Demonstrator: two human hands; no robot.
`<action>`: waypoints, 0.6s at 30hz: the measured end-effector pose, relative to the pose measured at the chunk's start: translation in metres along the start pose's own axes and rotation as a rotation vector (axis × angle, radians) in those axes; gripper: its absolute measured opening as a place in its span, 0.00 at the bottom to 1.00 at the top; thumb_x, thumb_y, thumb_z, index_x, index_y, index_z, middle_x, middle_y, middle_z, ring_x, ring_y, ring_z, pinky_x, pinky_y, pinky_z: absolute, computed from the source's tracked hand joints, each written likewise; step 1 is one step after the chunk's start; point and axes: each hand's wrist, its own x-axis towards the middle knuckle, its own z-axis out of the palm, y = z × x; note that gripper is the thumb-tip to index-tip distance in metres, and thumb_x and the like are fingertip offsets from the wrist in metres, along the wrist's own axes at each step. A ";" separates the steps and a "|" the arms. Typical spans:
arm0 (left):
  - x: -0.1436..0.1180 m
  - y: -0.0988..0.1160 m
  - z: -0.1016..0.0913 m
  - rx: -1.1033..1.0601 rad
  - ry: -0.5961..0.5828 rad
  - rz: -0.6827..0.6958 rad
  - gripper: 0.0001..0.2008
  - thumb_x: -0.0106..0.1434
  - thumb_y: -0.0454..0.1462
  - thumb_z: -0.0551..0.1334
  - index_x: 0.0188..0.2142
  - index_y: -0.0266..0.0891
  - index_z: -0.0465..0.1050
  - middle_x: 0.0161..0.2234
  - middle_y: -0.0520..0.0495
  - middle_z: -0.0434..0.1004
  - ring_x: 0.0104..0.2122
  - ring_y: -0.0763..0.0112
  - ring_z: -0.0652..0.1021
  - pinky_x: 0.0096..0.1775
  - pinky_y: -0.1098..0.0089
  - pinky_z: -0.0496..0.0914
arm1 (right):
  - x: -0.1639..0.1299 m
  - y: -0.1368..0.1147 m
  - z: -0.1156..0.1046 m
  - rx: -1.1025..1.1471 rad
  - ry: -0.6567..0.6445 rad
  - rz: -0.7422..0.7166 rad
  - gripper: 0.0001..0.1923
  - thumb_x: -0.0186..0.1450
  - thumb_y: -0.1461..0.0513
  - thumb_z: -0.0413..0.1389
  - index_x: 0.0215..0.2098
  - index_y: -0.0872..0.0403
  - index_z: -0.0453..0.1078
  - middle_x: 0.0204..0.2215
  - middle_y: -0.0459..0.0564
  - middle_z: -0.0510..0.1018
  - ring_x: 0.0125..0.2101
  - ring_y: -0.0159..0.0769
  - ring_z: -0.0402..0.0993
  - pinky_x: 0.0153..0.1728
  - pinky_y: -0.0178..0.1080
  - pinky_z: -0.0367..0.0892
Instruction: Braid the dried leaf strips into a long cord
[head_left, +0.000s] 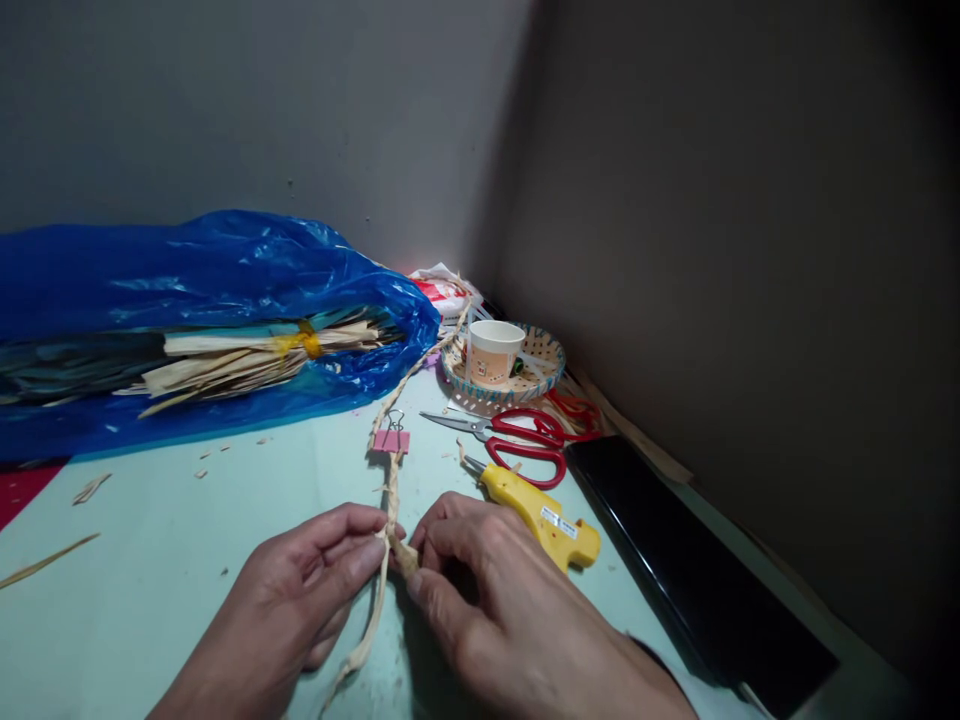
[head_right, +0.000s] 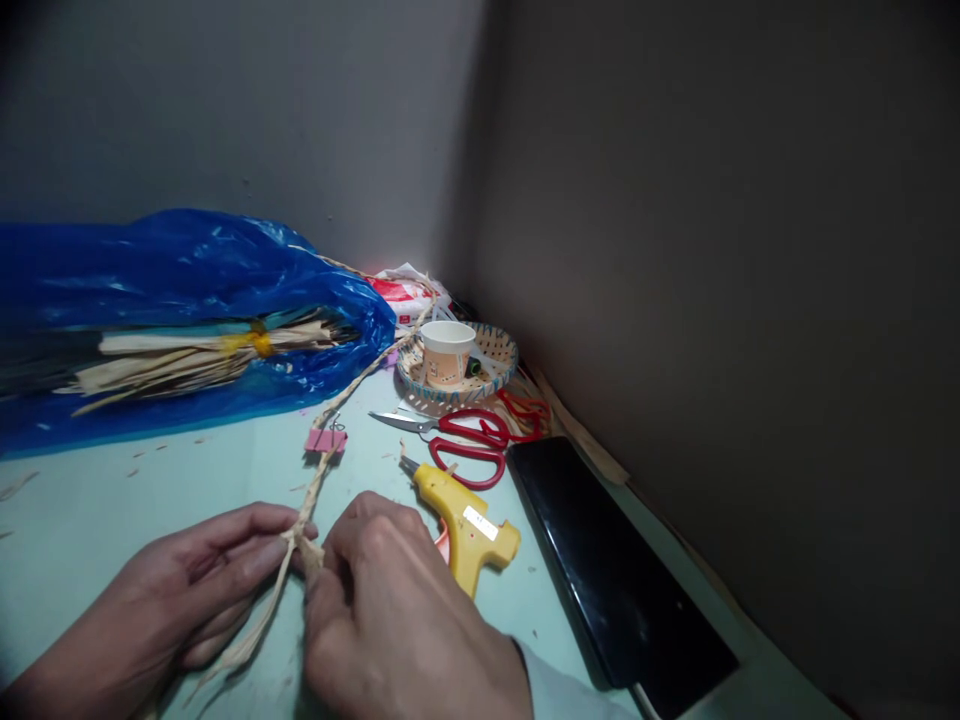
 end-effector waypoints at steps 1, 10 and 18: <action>-0.001 0.001 0.001 0.002 0.012 0.007 0.19 0.48 0.48 0.69 0.35 0.40 0.75 0.13 0.63 0.56 0.13 0.84 0.51 0.17 0.78 0.46 | 0.000 -0.001 0.000 -0.012 0.005 0.015 0.09 0.65 0.62 0.53 0.26 0.52 0.65 0.34 0.49 0.74 0.33 0.37 0.69 0.32 0.37 0.62; -0.002 0.000 0.001 -0.023 0.029 -0.060 0.23 0.45 0.49 0.70 0.38 0.41 0.77 0.15 0.62 0.54 0.16 0.82 0.49 0.19 0.78 0.44 | -0.005 -0.014 0.001 -0.045 -0.006 0.041 0.08 0.63 0.67 0.51 0.26 0.53 0.64 0.37 0.51 0.73 0.35 0.37 0.70 0.36 0.37 0.64; -0.002 -0.004 -0.002 0.063 0.105 -0.022 0.21 0.44 0.49 0.72 0.37 0.41 0.82 0.13 0.58 0.61 0.14 0.82 0.55 0.16 0.80 0.48 | -0.001 -0.017 -0.005 -0.076 -0.118 0.066 0.09 0.65 0.67 0.48 0.27 0.55 0.64 0.36 0.50 0.72 0.34 0.34 0.70 0.35 0.35 0.65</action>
